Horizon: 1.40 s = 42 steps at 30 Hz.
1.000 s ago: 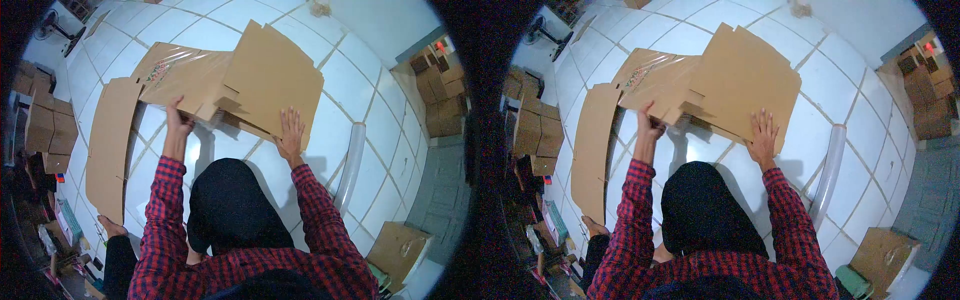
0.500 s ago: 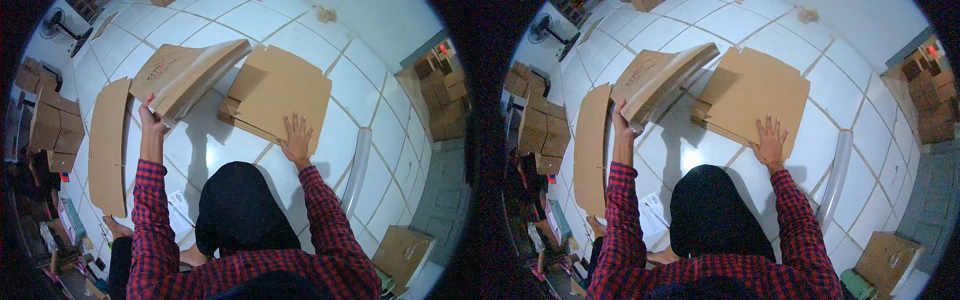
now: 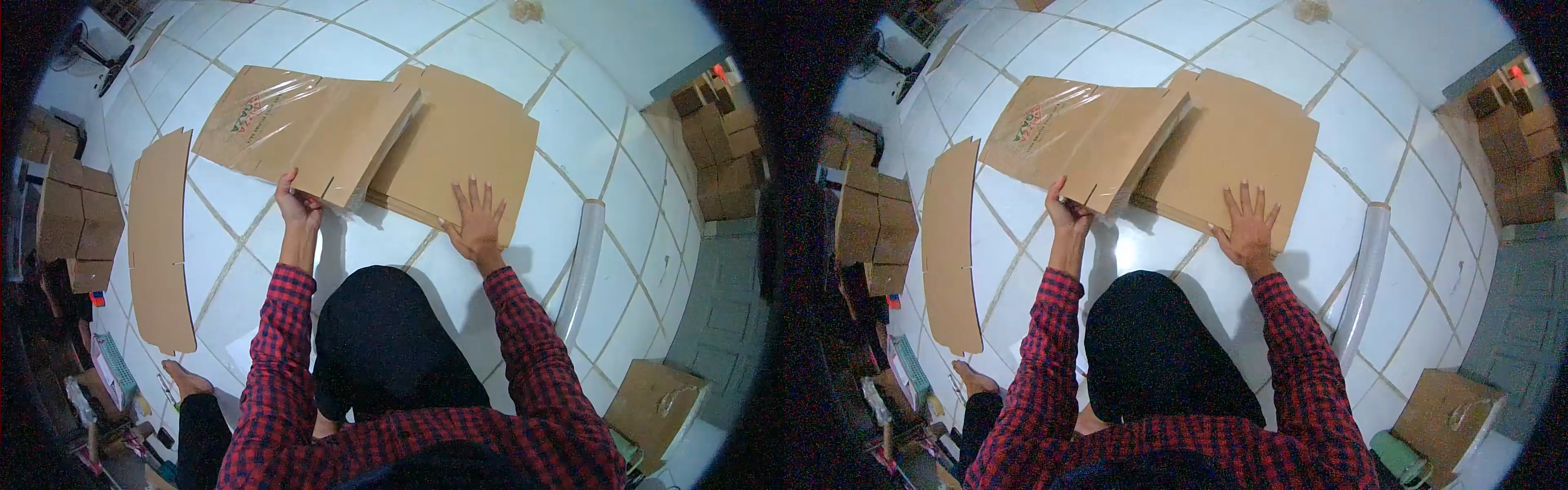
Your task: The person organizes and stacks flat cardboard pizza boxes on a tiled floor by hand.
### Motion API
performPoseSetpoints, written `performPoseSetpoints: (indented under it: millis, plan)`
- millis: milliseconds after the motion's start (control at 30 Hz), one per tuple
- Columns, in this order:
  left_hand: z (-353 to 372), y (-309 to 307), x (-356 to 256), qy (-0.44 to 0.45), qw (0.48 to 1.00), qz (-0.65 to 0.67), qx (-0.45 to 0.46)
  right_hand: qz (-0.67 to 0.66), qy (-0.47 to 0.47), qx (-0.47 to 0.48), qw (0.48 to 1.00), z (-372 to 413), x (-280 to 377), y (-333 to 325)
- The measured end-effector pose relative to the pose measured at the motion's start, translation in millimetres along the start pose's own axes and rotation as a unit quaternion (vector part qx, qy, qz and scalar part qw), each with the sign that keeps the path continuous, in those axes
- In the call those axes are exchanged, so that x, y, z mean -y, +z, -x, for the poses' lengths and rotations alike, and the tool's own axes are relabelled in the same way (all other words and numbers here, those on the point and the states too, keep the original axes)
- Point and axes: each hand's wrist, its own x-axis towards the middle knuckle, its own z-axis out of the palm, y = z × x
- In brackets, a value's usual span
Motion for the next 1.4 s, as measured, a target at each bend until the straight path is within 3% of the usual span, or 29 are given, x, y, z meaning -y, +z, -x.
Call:
performPoseSetpoints:
  millis: [100, 167, 267, 300, 400, 433, 467, 533, 700, 733, 800, 867, 933, 967, 1000, 1033, 1067, 1100, 1133, 1167, 1200, 1233, 1267, 1333, 1367, 1400]
  plan:
    - [-6, 9, 10, 0.025, 0.999, -0.007, -0.021, 0.004, -0.003, 0.002, 1.000, 0, 0, -2]
    - [-23, -6, 19, -0.038, 0.990, -0.061, 0.122, 0.001, -0.004, 0.000, 1.000, 1, 0, -2]
    - [-24, 0, 30, -0.033, 0.982, -0.167, 0.078, -0.001, 0.001, 0.000, 1.000, 0, -1, -2]
    - [-29, -1, 25, -0.096, 0.980, -0.155, 0.086, 0.000, 0.004, 0.005, 1.000, 0, 0, -3]
    - [-32, -6, 30, -0.069, 0.977, -0.200, 0.041, -0.007, -0.002, 0.023, 1.000, 2, 2, -10]
    - [-38, -14, 25, -0.103, 0.968, -0.202, 0.107, -0.009, -0.005, 0.017, 1.000, 2, 1, -10]
    - [-40, -18, 24, -0.098, 0.968, -0.203, 0.109, -0.012, -0.010, 0.014, 1.000, 3, -1, -9]
    - [-29, -17, 25, -0.094, 0.961, -0.255, 0.051, -0.014, -0.016, 0.007, 1.000, 2, -3, -8]
    - [-4, -26, 39, -0.139, 0.969, -0.192, 0.066, -0.005, -0.017, -0.021, 1.000, 3, 0, -2]
    - [-1, -23, 45, -0.130, 0.966, -0.221, 0.035, -0.004, -0.027, -0.020, 0.999, 2, 0, 0]
    - [-5, -25, 53, -0.150, 0.959, -0.211, 0.114, -0.006, -0.020, -0.026, 0.999, 3, 0, 2]
    - [-3, -18, 58, -0.152, 0.965, -0.204, 0.071, -0.011, -0.028, -0.013, 0.999, 4, -2, 0]
    - [13, -20, 36, -0.090, 0.900, -0.413, 0.103, -0.058, -0.047, -0.025, 0.997, 3, -10, 13]
    - [28, -18, 19, -0.066, 0.849, -0.521, 0.061, -0.097, -0.072, -0.047, 0.992, 2, -20, 23]
    - [40, -21, 0, -0.051, 0.784, -0.618, 0.014, -0.106, -0.032, -0.021, 0.994, -2, -16, 15]
    - [46, -38, -15, 0.014, 0.797, -0.603, -0.029, -0.112, 0.011, 0.007, 0.994, -2, -15, 7]
    - [42, -69, -33, 0.107, 0.782, -0.608, -0.082, -0.345, 0.005, -0.056, 0.937, -10, -51, 41]
    - [42, -106, -54, 0.196, 0.755, -0.612, -0.130, -0.560, 0.008, -0.107, 0.822, -18, -77, 78]
    - [49, -137, -83, 0.252, 0.665, -0.662, -0.236, -0.669, 0.045, -0.008, 0.742, -10, -68, 41]
    - [52, -191, -110, 0.401, 0.583, -0.657, -0.262, -0.653, 0.081, -0.078, 0.749, -8, -75, 41]
    - [63, -238, -142, 0.427, 0.529, -0.672, -0.294, -0.761, 0.097, -0.084, 0.636, -5, -77, 29]
    - [65, -291, -171, 0.407, 0.373, -0.762, -0.339, -0.849, 0.115, -0.087, 0.509, -3, -79, 17]
    - [92, -313, -203, 0.277, 0.392, -0.810, -0.336, -0.850, 0.109, -0.080, 0.509, 0, -86, 17]
    - [157, -317, -233, 0.192, 0.395, -0.832, -0.339, -0.916, 0.175, -0.146, 0.331, 1, -103, 21]
    - [166, -336, -243, 0.192, 0.396, -0.829, -0.346, -0.917, 0.171, -0.140, 0.331, -1, -93, 13]
    - [170, -357, -251, 0.162, 0.434, -0.823, -0.327, -0.915, 0.202, -0.159, 0.311, 1, -84, -3]
